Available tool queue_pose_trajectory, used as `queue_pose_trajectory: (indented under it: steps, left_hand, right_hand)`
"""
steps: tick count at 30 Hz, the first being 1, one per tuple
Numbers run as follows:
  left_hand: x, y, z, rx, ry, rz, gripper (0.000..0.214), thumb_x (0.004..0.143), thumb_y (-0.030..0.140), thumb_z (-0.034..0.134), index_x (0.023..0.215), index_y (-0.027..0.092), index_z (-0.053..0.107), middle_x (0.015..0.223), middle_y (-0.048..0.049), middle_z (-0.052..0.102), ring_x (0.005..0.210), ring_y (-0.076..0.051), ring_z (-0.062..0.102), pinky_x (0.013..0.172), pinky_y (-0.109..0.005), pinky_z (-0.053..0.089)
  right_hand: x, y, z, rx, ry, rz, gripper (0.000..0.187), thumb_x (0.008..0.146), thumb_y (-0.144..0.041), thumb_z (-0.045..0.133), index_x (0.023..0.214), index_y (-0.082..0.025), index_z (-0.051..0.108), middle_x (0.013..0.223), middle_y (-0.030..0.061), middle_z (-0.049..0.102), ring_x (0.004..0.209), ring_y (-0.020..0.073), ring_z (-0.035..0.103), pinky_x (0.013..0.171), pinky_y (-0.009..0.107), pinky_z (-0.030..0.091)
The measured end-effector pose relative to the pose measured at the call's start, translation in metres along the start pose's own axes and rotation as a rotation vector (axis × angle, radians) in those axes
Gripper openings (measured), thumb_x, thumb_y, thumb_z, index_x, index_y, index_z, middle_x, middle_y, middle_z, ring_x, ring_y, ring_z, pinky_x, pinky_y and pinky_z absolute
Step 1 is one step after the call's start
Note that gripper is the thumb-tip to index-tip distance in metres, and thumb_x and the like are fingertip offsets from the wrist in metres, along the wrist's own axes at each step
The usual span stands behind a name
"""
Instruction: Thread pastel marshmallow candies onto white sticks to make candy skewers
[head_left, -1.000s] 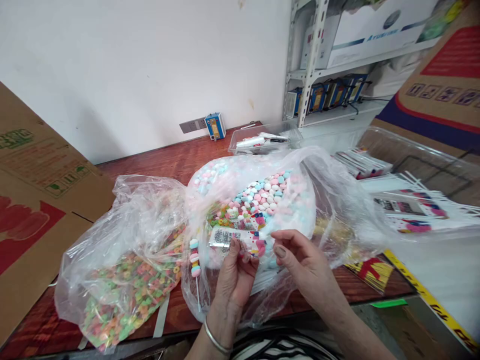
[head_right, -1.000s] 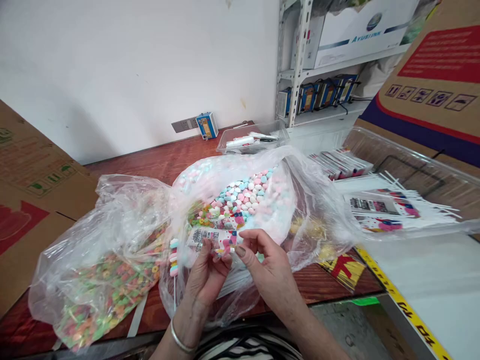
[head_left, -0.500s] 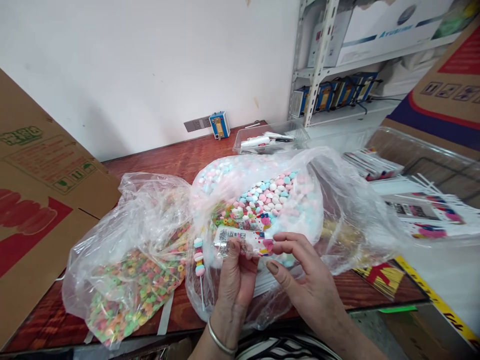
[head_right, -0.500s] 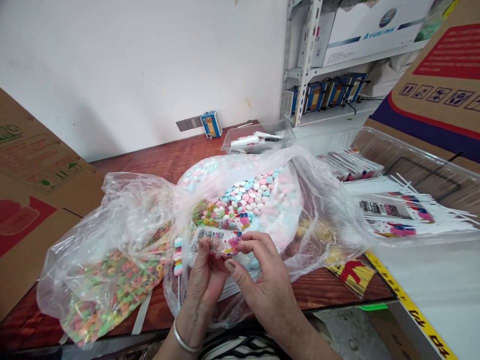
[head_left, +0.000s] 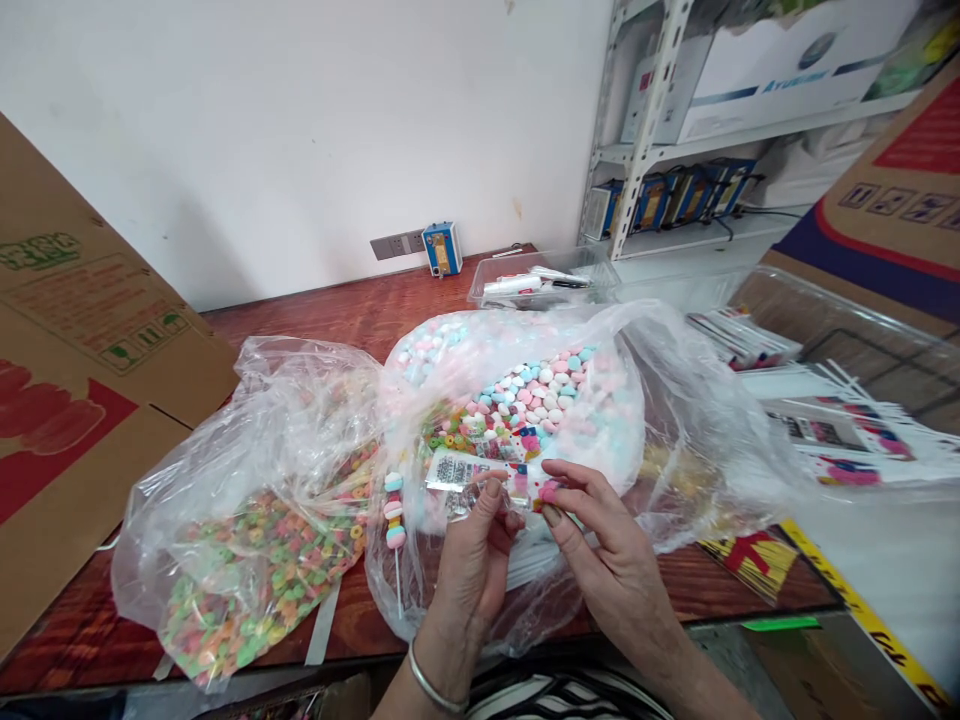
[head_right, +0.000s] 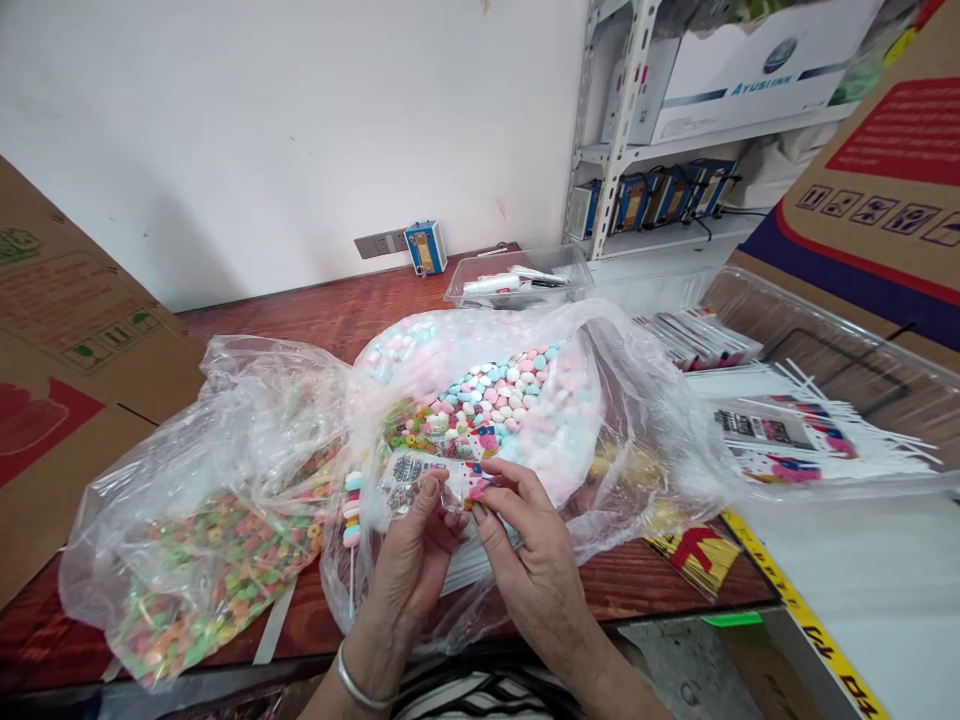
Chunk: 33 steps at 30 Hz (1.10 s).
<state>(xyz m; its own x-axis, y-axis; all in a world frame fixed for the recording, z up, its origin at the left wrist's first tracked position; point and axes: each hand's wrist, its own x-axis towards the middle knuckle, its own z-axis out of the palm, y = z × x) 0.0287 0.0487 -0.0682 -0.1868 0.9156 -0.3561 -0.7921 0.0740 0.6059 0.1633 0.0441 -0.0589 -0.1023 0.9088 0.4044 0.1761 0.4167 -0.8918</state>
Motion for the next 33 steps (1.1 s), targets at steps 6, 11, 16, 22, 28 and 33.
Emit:
queue_pose_trajectory:
  steps: [6, 11, 16, 22, 28, 33]
  left_hand:
    - [-0.003, -0.001, 0.003, 0.019, -0.063, 0.142, 0.023, 0.064, 0.018, 0.085, 0.075, 0.015, 0.065, 0.074, 0.0030, 0.061, 0.068, -0.007, 0.057, 0.068, -0.018, 0.049]
    - [-0.003, -0.004, 0.005, -0.023, 0.076, 0.049, 0.032, 0.058, 0.019, 0.088, 0.080, 0.016, 0.066, 0.074, 0.0024, 0.065, 0.065, -0.009, 0.060, 0.065, -0.021, 0.049]
    - [-0.003, -0.003, 0.003, 0.018, -0.023, -0.029, 0.030, 0.064, 0.021, 0.086, 0.086, 0.015, 0.066, 0.080, -0.0005, 0.067, 0.068, -0.011, 0.063, 0.061, -0.022, 0.050]
    - [0.002, -0.003, -0.002, -0.156, 0.034, -0.156, 0.029, 0.060, 0.017, 0.088, 0.079, 0.014, 0.066, 0.073, 0.0012, 0.067, 0.062, -0.009, 0.062, 0.057, -0.018, 0.051]
    - [0.007, -0.006, -0.007, -0.202, 0.021, -0.226, 0.017, 0.074, 0.022, 0.078, 0.087, 0.016, 0.069, 0.084, -0.0007, 0.071, 0.073, -0.010, 0.066, 0.073, -0.021, 0.055]
    - [0.009, -0.003, -0.007, -0.244, 0.014, -0.201, 0.017, 0.074, 0.018, 0.078, 0.089, 0.015, 0.070, 0.085, -0.0008, 0.072, 0.074, -0.010, 0.067, 0.073, -0.020, 0.055]
  right_hand:
    - [0.002, 0.004, 0.006, 0.200, -0.029, 0.197, 0.014, 0.092, -0.031, 0.061, 0.093, -0.025, 0.073, 0.119, 0.0065, 0.064, 0.109, 0.0220, 0.061, 0.095, 0.036, 0.050]
    - [0.001, 0.004, 0.009, 0.159, -0.025, 0.122, 0.017, 0.094, -0.028, 0.058, 0.097, -0.028, 0.075, 0.120, 0.0036, 0.065, 0.112, 0.0196, 0.060, 0.100, 0.035, 0.046]
    - [0.008, 0.002, 0.001, -0.029, -0.008, 0.086, 0.017, 0.094, -0.030, 0.057, 0.094, -0.025, 0.074, 0.119, 0.0059, 0.067, 0.111, 0.0221, 0.062, 0.098, 0.038, 0.048]
    - [0.012, -0.008, -0.001, -0.190, -0.066, -0.035, 0.008, 0.088, -0.030, 0.065, 0.086, -0.023, 0.065, 0.120, 0.0093, 0.063, 0.111, 0.0243, 0.061, 0.095, 0.041, 0.050]
    - [0.013, -0.024, 0.003, -0.406, -0.135, -0.254, 0.007, 0.086, -0.021, 0.066, 0.094, -0.021, 0.064, 0.128, 0.0130, 0.060, 0.115, 0.0279, 0.058, 0.093, 0.045, 0.049]
    - [0.015, -0.026, 0.004, -0.465, -0.138, -0.312, 0.007, 0.090, -0.017, 0.060, 0.087, -0.020, 0.065, 0.123, 0.0126, 0.064, 0.112, 0.0261, 0.059, 0.093, 0.045, 0.049]
